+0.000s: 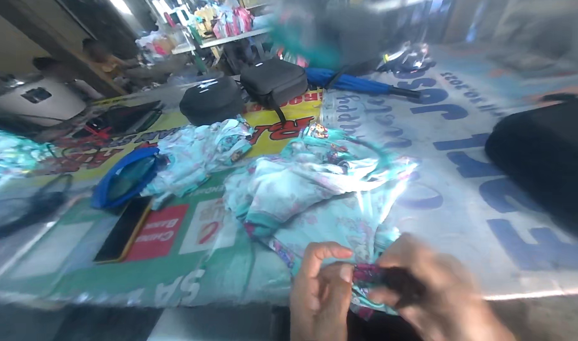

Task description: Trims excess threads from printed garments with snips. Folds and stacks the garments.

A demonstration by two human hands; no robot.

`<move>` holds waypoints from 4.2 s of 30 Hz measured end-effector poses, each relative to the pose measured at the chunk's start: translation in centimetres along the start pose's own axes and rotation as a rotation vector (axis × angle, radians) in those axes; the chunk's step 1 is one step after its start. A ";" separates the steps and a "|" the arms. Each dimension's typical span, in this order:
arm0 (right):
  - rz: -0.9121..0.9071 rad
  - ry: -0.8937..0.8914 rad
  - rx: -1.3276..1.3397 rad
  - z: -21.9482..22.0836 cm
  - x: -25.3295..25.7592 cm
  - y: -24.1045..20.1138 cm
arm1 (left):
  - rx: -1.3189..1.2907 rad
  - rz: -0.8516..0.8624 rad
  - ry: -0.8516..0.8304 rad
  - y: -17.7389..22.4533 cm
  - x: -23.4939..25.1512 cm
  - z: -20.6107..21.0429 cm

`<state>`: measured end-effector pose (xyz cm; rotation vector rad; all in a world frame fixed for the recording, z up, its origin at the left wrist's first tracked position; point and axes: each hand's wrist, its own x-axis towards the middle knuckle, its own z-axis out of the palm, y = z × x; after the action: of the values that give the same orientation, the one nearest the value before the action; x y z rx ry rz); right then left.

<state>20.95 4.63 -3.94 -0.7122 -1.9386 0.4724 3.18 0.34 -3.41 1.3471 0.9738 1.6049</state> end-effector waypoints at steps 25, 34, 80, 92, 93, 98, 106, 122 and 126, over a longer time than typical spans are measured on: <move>0.012 -0.050 -0.061 -1.9 0.5 -0.3 | -0.014 0.093 0.014 0.6 1.4 -0.5; -0.002 -0.029 -0.040 -1.6 0.2 0.0 | 0.033 0.108 -0.007 0.4 1.3 -0.3; 0.071 -0.291 -0.067 -2.8 0.7 1.5 | 0.267 0.085 -0.242 -1.4 2.0 -1.1; 0.232 -0.360 0.136 -2.9 0.4 2.2 | 0.277 0.103 -0.241 -1.6 2.0 -1.2; 0.230 -0.363 0.138 -2.9 0.5 2.3 | 0.274 0.106 -0.241 -1.7 2.1 -1.2; 0.236 -0.370 0.182 -2.7 0.5 2.3 | 0.270 0.110 -0.249 -1.8 2.1 -1.2; 0.237 -0.368 0.275 -2.3 0.6 2.4 | 0.267 0.099 -0.249 -1.9 2.1 -1.3; 0.157 -0.202 0.152 -0.2 0.5 1.3 | 0.072 -0.038 -0.066 -1.5 2.4 -1.4; -0.036 -0.138 -0.172 1.5 0.3 1.5 | 0.034 -0.094 -0.050 -1.5 2.8 -1.7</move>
<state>19.94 5.93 -5.33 -0.7700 -2.1371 0.3425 1.39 3.45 -3.99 1.3382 1.0235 1.4839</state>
